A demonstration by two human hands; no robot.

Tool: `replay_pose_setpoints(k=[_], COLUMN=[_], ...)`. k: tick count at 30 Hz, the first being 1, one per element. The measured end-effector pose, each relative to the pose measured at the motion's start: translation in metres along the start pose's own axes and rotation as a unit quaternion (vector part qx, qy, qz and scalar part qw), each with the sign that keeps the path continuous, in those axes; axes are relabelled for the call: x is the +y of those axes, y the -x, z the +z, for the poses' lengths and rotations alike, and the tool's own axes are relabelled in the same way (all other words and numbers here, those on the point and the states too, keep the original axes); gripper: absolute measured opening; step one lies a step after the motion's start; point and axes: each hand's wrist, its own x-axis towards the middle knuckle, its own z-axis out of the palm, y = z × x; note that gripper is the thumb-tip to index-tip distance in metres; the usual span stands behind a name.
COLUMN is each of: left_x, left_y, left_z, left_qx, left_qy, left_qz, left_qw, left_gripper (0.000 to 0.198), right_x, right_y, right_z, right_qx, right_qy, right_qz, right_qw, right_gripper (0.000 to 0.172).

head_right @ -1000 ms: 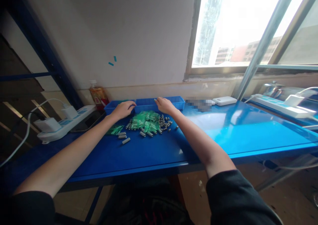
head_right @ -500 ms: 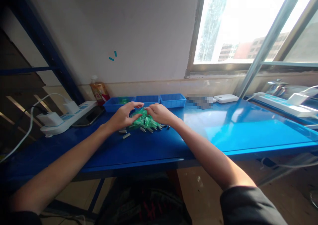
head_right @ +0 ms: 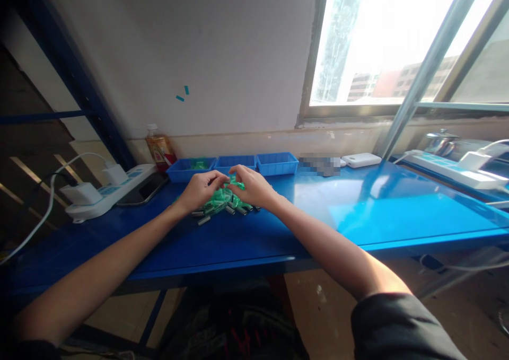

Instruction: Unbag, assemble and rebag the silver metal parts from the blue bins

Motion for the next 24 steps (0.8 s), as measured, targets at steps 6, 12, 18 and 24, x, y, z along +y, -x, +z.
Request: replay_pose_setpoints(k=[6,12,18,24], left_x=[-0.002,-0.003,0.002,-0.004], left_y=[0.0,0.002,0.001,-0.004], left_z=[0.011,0.014,0.009,-0.001], left_qx=[0.004,0.039,0.047,-0.02], left_qy=[0.113,0.103,0.02,-0.037], left_qz=[-0.063,-0.025,-0.039,-0.039], left_qw=[0.992,0.994,0.998,0.998], left_gripper=[0.044,0.036,0.031,0.043], right_x=[-0.002,0.002,0.0,0.007], right_y=[0.0,-0.003,0.001,-0.011], right_z=[0.001,0.005,0.008,0.003], right_qx=[0.024,0.032,0.032,0.034], right_qy=[0.017,0.029,-0.009,0.081], right_qz=[-0.005,0.057,0.048,0.031], right_qw=[1.0,0.997,0.998,0.996], right_gripper=[0.013,0.025,0.018,0.021])
